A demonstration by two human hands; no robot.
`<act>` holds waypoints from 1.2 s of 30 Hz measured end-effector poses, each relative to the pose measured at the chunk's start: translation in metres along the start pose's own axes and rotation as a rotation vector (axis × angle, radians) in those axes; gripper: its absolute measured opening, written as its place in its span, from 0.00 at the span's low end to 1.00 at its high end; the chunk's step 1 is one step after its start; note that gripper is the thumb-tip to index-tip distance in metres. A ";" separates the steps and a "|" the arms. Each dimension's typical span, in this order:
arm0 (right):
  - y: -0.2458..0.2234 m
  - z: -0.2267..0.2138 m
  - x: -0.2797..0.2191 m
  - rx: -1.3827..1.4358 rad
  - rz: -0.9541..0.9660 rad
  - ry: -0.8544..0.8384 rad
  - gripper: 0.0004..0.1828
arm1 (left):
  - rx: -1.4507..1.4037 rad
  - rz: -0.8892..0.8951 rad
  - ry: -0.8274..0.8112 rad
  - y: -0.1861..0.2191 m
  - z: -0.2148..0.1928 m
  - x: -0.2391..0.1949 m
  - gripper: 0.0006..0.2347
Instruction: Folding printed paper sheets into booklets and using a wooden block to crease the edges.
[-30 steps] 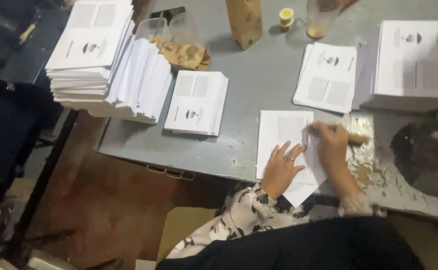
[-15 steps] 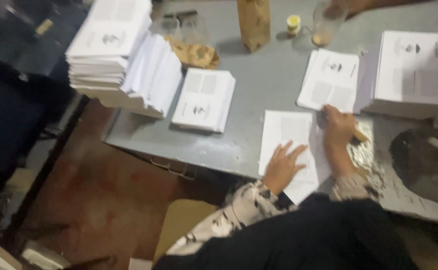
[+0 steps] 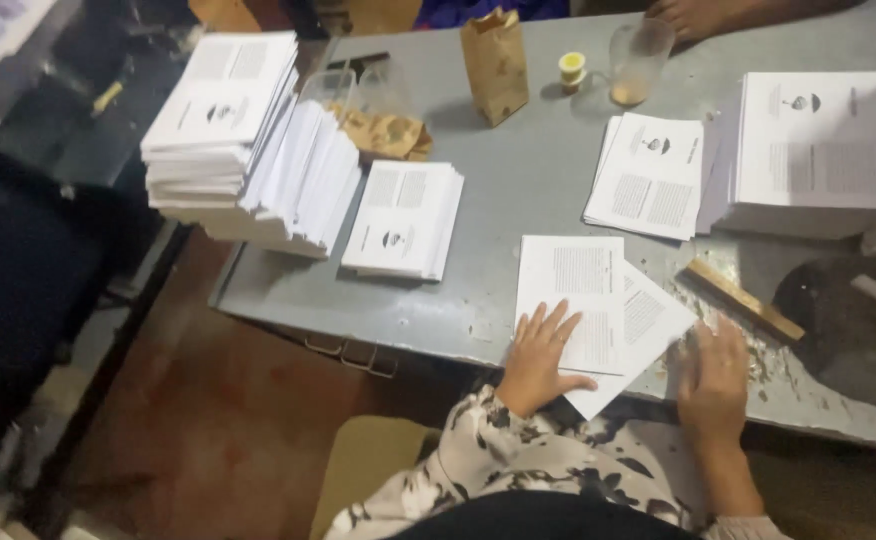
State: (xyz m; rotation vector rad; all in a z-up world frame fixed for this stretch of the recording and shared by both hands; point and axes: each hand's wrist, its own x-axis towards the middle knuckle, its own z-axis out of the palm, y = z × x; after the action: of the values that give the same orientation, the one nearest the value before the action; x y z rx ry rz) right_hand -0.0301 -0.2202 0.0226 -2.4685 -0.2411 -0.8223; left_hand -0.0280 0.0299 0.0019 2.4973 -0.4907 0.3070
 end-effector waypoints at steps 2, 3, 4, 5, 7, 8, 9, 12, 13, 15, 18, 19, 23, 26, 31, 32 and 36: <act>0.010 0.003 -0.011 0.027 -0.170 -0.077 0.17 | 0.053 -0.110 -0.198 0.004 0.002 -0.007 0.45; 0.009 0.004 -0.010 0.029 -0.155 -0.091 0.17 | 0.050 -0.116 -0.218 0.000 0.005 -0.005 0.45; 0.009 0.004 -0.009 -0.020 -0.160 -0.107 0.16 | 0.089 -0.096 -0.183 -0.002 0.008 -0.006 0.43; 0.008 0.004 -0.008 -0.068 -0.167 -0.123 0.16 | 0.129 -0.075 -0.149 -0.004 0.012 -0.007 0.40; 0.007 0.001 -0.014 -0.070 -0.138 -0.131 0.17 | 0.167 -0.057 -0.165 0.000 0.012 -0.011 0.37; 0.008 0.002 -0.010 -0.075 -0.126 -0.132 0.18 | 0.204 -0.039 -0.162 0.001 0.011 -0.007 0.34; 0.006 0.004 -0.008 -0.073 -0.125 -0.120 0.18 | 0.213 -0.031 -0.158 0.004 0.000 -0.003 0.34; 0.010 0.004 -0.012 -0.057 -0.104 -0.151 0.19 | 0.173 0.096 0.038 0.006 -0.019 -0.008 0.22; 0.013 0.005 -0.013 -0.074 -0.089 -0.176 0.20 | 0.177 0.080 0.219 -0.004 -0.022 -0.011 0.15; 0.014 0.009 -0.012 -0.089 -0.061 -0.195 0.21 | 0.182 0.076 0.389 -0.027 -0.037 -0.013 0.12; 0.013 0.006 -0.014 -0.095 -0.076 -0.199 0.21 | -0.198 -0.393 0.723 -0.038 -0.078 -0.018 0.15; 0.011 0.006 -0.016 -0.071 -0.057 -0.193 0.20 | -0.277 -0.449 0.728 -0.032 -0.103 -0.018 0.13; -0.004 -0.008 -0.006 0.276 0.195 -0.144 0.19 | -0.438 -0.563 0.499 -0.033 -0.149 -0.020 0.14; -0.034 -0.034 0.011 0.958 0.887 -0.236 0.21 | -0.528 -0.635 0.347 -0.057 -0.116 -0.030 0.15; -0.072 -0.041 0.007 1.131 1.035 -0.708 0.46 | -0.654 -0.701 0.324 -0.038 -0.083 -0.028 0.12; -0.072 -0.035 -0.002 1.087 1.038 -0.707 0.32 | -0.661 -0.757 0.415 -0.043 -0.070 -0.028 0.13; -0.079 -0.032 -0.012 1.086 1.068 -0.689 0.24 | -0.576 -0.647 0.466 -0.035 -0.074 -0.031 0.15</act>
State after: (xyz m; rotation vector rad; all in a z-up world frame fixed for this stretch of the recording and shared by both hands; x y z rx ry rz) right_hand -0.0812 -0.1700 0.0710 -1.3661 0.3212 0.5326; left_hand -0.0501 0.1084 0.0352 1.8080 0.3735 0.3978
